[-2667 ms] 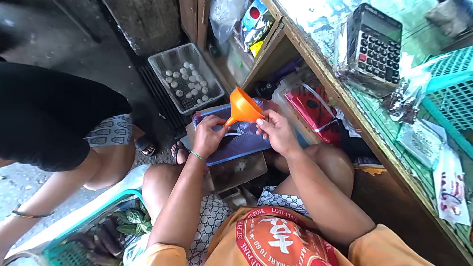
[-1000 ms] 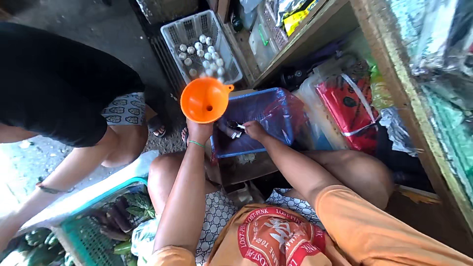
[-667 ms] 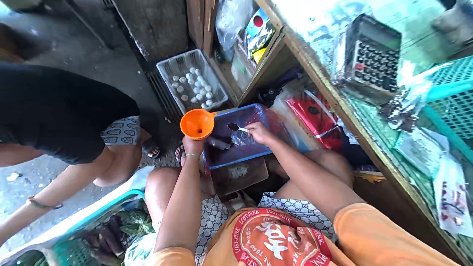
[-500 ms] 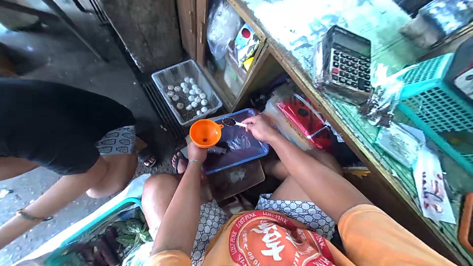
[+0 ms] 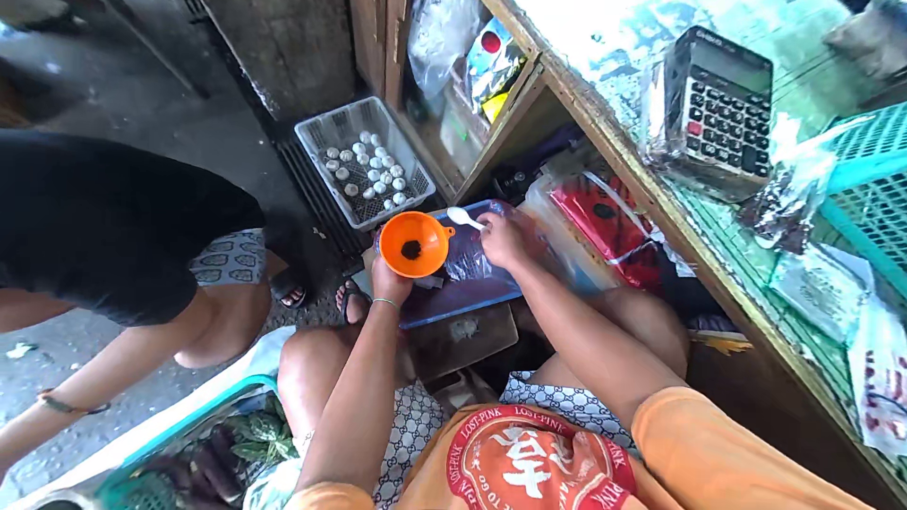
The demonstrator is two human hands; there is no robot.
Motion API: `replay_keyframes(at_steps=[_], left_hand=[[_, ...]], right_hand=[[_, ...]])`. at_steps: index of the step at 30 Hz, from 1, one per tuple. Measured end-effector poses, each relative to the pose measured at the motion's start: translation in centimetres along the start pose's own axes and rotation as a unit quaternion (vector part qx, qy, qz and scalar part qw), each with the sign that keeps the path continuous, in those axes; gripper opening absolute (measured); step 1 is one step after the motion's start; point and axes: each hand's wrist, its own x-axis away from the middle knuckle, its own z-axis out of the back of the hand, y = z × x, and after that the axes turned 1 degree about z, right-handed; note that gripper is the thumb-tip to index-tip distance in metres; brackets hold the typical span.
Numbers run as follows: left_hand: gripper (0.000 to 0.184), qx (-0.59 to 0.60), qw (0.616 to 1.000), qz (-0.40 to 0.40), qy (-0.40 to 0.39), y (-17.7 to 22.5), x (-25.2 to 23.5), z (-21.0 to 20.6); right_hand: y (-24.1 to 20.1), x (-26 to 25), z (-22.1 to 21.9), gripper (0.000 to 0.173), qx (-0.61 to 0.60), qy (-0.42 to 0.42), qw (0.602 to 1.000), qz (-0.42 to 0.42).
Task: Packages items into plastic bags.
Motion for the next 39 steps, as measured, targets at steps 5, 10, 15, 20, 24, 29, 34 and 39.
replay_keyframes(at_steps=[5,10,15,20,24,29,34,39], left_hand=[[0.062,0.017,0.998,-0.032,0.041,0.5,-0.2,0.3],[0.062,0.037,0.998,-0.028,0.052,1.0,0.0,0.6],[0.06,0.042,0.997,-0.028,0.064,0.6,-0.5,0.6],[0.06,0.008,0.998,0.025,0.048,-0.7,-0.5,0.9],[0.054,-0.041,0.995,0.081,0.035,-1.6,0.1,0.9],[0.054,-0.077,0.995,0.057,-0.001,-0.7,1.5,0.3],[0.046,-0.048,0.999,-0.002,-0.011,2.8,3.7,-1.0],[0.053,-0.049,0.998,-0.042,0.021,3.6,5.6,0.1]], right_hand=[[4.7,-1.1,-9.0,0.027,0.056,-0.167,0.982,-0.072],[4.7,-0.6,-13.6,0.027,0.081,-0.209,0.971,-0.078],[3.2,-1.0,-14.7,0.029,-0.007,-0.236,0.968,-0.085],[3.6,-0.5,-10.8,0.028,-0.11,-0.194,0.97,-0.093],[2.3,1.8,-4.3,0.026,-0.156,-0.13,0.977,-0.066],[-1.5,5.7,3.7,0.018,-0.131,-0.054,0.99,-0.006],[-4.5,9.7,4.7,0.024,0.036,0.049,0.981,0.186],[-2.7,9.2,6.4,0.023,-0.018,0.131,0.977,0.167]])
